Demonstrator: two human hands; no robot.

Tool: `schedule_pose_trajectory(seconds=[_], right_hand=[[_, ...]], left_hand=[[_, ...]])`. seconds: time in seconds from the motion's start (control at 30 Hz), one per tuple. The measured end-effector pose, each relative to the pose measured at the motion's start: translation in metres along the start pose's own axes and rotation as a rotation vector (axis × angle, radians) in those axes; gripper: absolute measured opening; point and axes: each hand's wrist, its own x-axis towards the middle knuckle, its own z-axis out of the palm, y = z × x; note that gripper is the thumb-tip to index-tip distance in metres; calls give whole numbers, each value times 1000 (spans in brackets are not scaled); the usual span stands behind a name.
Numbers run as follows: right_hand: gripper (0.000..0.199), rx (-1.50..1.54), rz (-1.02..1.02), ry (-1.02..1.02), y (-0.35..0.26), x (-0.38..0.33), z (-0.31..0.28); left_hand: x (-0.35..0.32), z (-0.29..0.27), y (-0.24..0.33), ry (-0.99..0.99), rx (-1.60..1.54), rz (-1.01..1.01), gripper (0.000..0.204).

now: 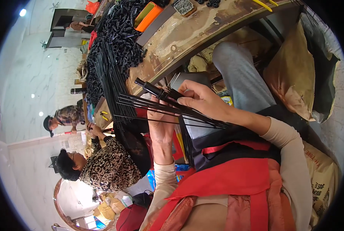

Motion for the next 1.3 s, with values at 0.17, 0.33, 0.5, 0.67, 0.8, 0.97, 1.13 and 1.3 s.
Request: schedule_pose_trajectory(seconds=[0.17, 0.33, 0.5, 0.67, 0.8, 0.97, 1.13, 1.3], right_hand=[[14, 65, 69, -44, 1, 7, -4], [12, 103, 135, -50, 5, 11, -10], [11, 190, 165, -41, 3, 16, -11], [12, 146, 133, 44, 2, 14, -10], [12, 180, 138, 44, 3, 12, -12], [12, 163, 150, 39, 2, 12, -9], [11, 163, 137, 50, 6, 12, -10], [10, 163, 126, 46, 5, 11, -5]], left_hand=[[2, -13, 2, -61, 65, -11, 50], [6, -16, 3, -67, 148, -32, 61], [13, -23, 4, -102, 105, -49, 62], [18, -20, 2, -45, -5, -56, 57], [16, -19, 0, -62, 25, -45, 57], [16, -25, 3, -111, -26, -108, 48], [17, -22, 3, -116, 9, -89, 46], [17, -23, 4, -101, 10, -111, 50]])
